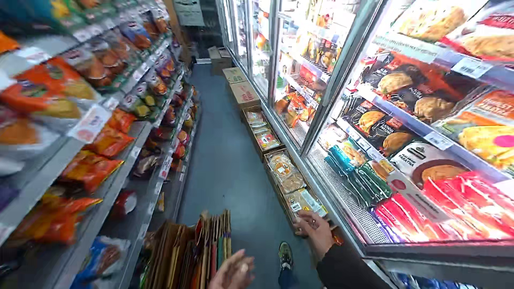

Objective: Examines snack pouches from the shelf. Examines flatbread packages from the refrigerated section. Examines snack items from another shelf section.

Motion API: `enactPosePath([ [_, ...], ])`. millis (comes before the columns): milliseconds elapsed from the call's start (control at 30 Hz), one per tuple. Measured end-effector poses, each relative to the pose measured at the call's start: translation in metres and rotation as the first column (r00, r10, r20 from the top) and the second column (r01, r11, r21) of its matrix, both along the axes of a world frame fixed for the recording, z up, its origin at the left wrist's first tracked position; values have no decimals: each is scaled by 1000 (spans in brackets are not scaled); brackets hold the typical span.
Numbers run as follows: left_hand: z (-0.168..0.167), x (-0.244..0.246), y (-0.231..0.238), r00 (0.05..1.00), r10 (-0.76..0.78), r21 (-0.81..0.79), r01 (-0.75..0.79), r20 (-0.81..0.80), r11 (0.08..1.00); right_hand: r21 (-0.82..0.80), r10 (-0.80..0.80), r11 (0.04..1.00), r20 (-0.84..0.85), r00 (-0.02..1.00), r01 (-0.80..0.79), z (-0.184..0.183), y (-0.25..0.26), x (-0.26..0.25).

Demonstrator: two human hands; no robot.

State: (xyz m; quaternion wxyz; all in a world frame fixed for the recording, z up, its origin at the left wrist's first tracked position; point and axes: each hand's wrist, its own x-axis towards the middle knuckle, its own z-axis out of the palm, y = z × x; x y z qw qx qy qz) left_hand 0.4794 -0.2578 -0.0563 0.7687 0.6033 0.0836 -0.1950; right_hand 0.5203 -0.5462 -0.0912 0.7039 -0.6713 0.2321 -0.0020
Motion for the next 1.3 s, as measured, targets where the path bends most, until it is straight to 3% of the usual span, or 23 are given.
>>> enactPosePath([
  [167, 33, -24, 22, 983, 91, -16, -90, 159, 996, 41, 104, 992, 239, 965, -117, 85, 46, -72],
  [367, 75, -28, 10, 921, 74, -121, -29, 382, 992, -18, 172, 983, 424, 889, -182, 130, 56, -114],
  [667, 80, -28, -22, 934, -93, -124, 144, 346, 982, -25, 128, 991, 427, 895, -130, 128, 40, -124],
  [867, 79, -13, -34, 950, -85, -123, 127, 302, 984, 0, 108, 993, 388, 915, -118, 122, 25, -109],
  [1067, 63, 17, -57, 970, -89, -92, 112, 225, 989, 23, 101, 993, 346, 933, -116, 106, 2, -84],
  [1300, 45, 70, -117, 984, -160, -16, 162, 79, 987, 4, 26, 1000, 282, 959, -29, 86, -56, -53],
])
